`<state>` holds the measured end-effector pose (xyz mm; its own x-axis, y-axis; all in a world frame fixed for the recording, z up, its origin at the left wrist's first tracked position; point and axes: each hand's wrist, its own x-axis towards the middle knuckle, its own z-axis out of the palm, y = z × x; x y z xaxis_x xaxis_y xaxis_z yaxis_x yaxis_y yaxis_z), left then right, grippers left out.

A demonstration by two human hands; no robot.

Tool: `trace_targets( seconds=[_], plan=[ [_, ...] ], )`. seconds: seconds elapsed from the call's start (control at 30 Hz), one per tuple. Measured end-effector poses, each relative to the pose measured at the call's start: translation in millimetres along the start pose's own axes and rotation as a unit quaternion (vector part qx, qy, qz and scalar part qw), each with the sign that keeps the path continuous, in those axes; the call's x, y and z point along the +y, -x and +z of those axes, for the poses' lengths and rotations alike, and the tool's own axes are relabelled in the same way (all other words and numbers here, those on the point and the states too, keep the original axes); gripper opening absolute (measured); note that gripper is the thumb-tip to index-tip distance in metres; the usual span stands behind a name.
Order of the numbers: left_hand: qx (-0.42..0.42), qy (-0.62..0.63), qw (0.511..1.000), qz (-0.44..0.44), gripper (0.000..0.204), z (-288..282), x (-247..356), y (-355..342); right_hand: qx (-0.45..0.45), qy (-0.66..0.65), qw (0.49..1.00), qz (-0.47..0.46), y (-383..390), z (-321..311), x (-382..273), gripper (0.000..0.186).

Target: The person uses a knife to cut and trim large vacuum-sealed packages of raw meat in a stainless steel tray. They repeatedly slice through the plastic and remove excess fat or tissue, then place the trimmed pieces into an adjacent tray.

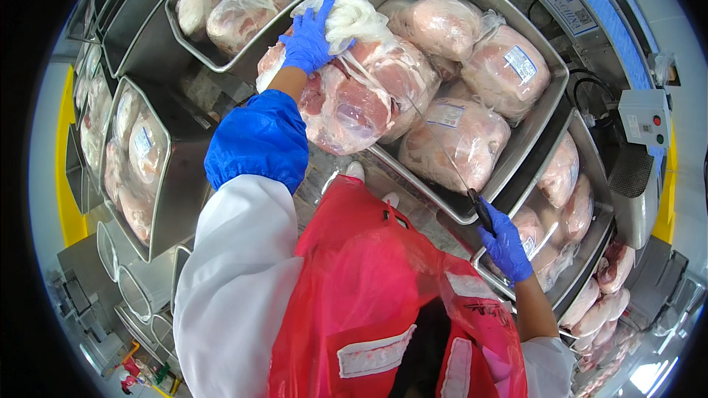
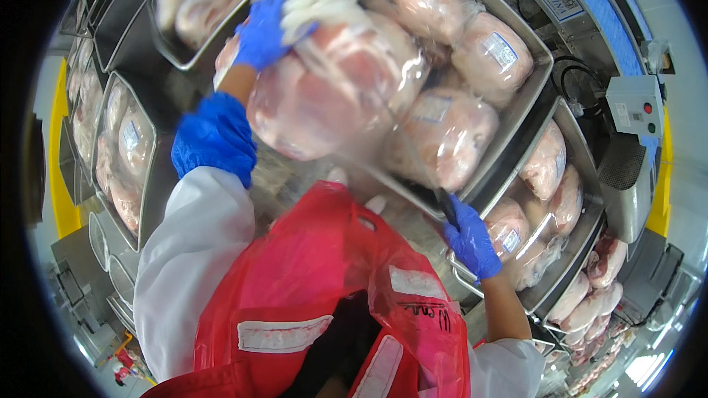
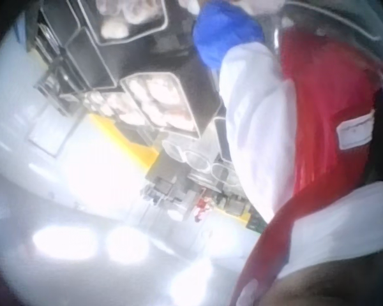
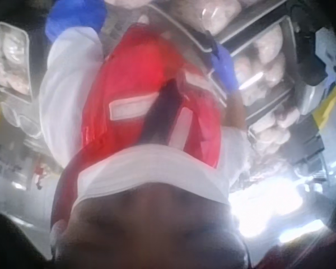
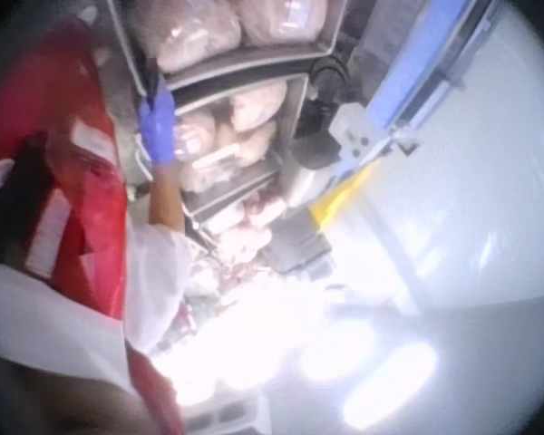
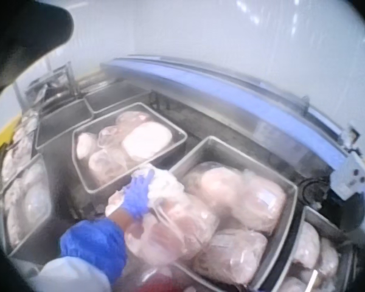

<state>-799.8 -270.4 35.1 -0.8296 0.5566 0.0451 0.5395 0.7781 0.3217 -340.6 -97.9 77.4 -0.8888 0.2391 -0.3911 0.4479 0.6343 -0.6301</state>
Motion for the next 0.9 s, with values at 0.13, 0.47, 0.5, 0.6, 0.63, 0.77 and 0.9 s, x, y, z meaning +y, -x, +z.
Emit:
trace_targets(
  seconds=[0.13,0.47,0.5,0.6,0.63,0.77,0.9],
  plan=[
    [0.024,0.003,1.000,0.017,0.081,2,-3,-1,-0.009,-0.038,0.998,-0.042,-8,7,0,0.057],
    [-0.009,0.074,0.994,0.084,0.092,52,-56,-42,-0.078,-0.140,0.986,0.052,-27,-12,-3,0.061],
    [0.005,0.053,0.991,0.126,0.091,55,-62,-42,-0.103,-0.156,0.978,0.091,-29,-20,-7,0.060],
    [0.017,0.052,0.986,0.155,0.088,45,-53,-35,-0.162,-0.174,0.959,0.152,-37,-58,-19,0.056],
    [0.014,0.056,0.985,0.161,0.087,45,-46,-36,-0.147,-0.130,0.975,0.100,-38,-67,-19,0.059],
    [0.003,0.048,0.985,0.167,0.084,37,-40,-34,-0.122,-0.048,0.991,0.036,-34,-59,-18,0.058],
    [-0.012,0.011,0.984,0.180,0.082,44,-52,-38,-0.188,-0.147,0.955,0.174,-31,-54,-51,0.057]
  ],
)
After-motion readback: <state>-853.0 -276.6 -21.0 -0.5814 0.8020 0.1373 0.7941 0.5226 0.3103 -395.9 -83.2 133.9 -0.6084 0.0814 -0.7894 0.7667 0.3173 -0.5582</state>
